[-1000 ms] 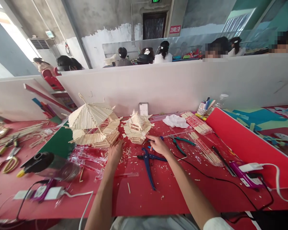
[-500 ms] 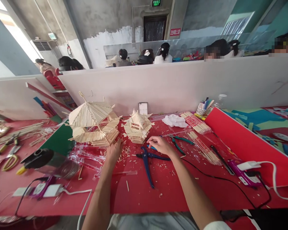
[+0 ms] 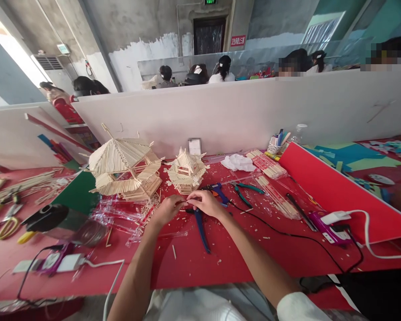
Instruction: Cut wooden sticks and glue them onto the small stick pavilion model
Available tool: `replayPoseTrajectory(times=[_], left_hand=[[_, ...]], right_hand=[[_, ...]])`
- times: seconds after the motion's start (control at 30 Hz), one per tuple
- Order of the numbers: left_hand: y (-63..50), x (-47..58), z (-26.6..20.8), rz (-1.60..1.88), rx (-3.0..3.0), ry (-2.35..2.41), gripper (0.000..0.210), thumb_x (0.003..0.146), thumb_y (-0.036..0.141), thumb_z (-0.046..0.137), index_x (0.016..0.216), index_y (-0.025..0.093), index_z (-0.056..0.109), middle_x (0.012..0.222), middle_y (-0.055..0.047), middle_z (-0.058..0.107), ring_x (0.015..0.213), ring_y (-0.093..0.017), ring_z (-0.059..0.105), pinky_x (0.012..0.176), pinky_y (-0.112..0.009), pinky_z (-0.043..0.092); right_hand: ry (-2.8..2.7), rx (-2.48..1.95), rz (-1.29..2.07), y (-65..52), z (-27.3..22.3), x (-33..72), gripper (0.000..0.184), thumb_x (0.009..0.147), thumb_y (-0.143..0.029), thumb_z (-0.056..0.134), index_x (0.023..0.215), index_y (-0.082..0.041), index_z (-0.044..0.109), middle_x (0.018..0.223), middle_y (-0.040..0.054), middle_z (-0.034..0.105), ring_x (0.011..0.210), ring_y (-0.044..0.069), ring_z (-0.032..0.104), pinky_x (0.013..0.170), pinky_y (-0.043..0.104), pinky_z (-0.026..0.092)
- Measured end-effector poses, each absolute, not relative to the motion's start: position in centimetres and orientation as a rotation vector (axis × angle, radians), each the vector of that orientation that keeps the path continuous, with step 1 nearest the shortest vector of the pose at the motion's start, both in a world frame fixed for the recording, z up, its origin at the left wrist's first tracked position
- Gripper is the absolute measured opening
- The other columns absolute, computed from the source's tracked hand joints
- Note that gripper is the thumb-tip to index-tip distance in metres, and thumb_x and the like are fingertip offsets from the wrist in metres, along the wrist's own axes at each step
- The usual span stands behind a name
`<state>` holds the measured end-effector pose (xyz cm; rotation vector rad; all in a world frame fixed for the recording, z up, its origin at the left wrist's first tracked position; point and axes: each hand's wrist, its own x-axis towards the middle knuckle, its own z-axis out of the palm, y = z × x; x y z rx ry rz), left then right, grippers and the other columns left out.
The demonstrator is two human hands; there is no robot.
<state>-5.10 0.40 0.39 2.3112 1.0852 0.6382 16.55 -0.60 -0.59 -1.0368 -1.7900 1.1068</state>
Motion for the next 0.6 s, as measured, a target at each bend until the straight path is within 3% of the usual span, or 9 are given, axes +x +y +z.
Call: replayPoseTrajectory(times=[0.2,0.4,0.6], left_hand=[[-0.1,-4.8,1.1,0.674,2.068,0.995,0.031,0.095,0.038,0.058,0.111,0.018,0.075,0.102,-0.009,0.079,0.092,-0.023,0.073,0.084,-0.034,0.057],[-0.5,-4.5,1.9,0.741,1.915,0.923,0.03,0.09,0.036,0.066,0.112,0.016,0.07,0.102,-0.01,0.077,0.096,-0.024,0.073,0.086,-0.034,0.057],[-0.7,-4.5,2.2,0.684,2.058,0.918,0.03,0.093,0.031,0.063,0.121,0.019,0.064,0.101,-0.006,0.074,0.093,-0.021,0.071,0.087,-0.033,0.054]], right_hand=[[-1.717,-1.012,1.148,0.4,-1.3,17.5,0.032,0.09,-0.047,0.064,0.095,-0.016,0.072,0.086,0.0069,0.076,0.059,0.015,0.065,0.056,0.025,0.049],[-1.703,-1.003,1.158,0.7,-1.4,17.8,0.042,0.088,-0.058,0.066,0.092,-0.016,0.072,0.075,0.0038,0.072,0.056,0.015,0.062,0.053,0.025,0.046],[-1.72,-1.032,1.11,0.4,-1.1,17.5,0.041,0.086,-0.058,0.07,0.083,-0.017,0.072,0.07,0.0014,0.07,0.057,0.016,0.062,0.059,0.026,0.048]])
